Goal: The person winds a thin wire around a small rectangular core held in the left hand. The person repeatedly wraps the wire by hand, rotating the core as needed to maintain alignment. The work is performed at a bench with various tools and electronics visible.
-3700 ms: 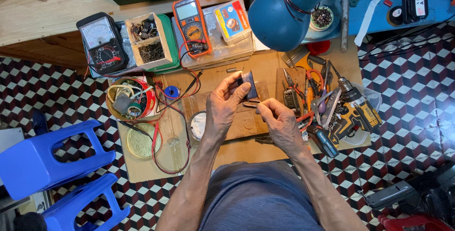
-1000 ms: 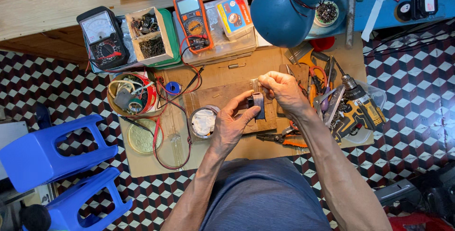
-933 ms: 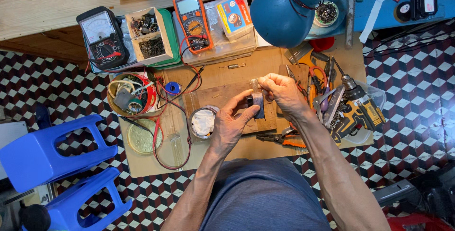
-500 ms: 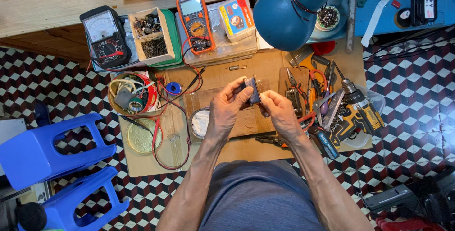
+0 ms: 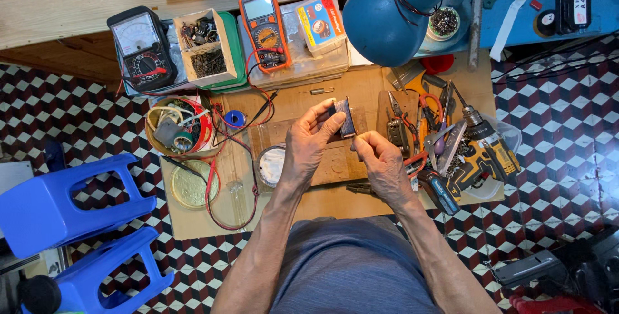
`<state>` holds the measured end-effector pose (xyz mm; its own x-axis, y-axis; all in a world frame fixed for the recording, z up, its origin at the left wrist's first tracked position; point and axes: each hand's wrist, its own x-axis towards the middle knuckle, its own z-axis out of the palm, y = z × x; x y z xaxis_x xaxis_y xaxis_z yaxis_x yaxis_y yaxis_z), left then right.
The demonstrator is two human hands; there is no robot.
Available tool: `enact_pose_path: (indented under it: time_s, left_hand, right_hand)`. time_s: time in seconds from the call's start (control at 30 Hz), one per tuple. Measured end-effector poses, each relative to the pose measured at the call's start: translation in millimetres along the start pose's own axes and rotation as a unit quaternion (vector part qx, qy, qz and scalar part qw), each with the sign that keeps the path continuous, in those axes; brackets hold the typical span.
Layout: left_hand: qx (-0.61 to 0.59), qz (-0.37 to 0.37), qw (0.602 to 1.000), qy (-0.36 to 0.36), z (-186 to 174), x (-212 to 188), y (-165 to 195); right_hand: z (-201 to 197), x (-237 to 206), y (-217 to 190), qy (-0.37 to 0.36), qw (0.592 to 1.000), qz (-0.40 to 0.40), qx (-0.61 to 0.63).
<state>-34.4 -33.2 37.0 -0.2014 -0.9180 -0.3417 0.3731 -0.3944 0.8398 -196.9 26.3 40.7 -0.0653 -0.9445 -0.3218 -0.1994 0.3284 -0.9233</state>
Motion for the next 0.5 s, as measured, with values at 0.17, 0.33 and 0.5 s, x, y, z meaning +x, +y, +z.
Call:
enact_pose_path:
  time_s: [0.17,0.33,0.5]
  left_hand:
    - [0.005,-0.01,1.0,0.002,3.9,-3.5,4.2]
    - [0.009,-0.002,1.0,0.002,4.5,-4.3,5.7]
    - [0.009,0.006,1.0,0.003,5.0,-4.3,3.0]
  right_hand:
    - [-1.3,-3.3,-0.3,0.003,1.0,-0.01,-0.023]
    - [-2.3,-4.5,-2.9,0.003,1.0,-0.015,-0.017]
    - [-1.2,-5.1,-2.8,0.006,0.999,-0.017,-0.028]
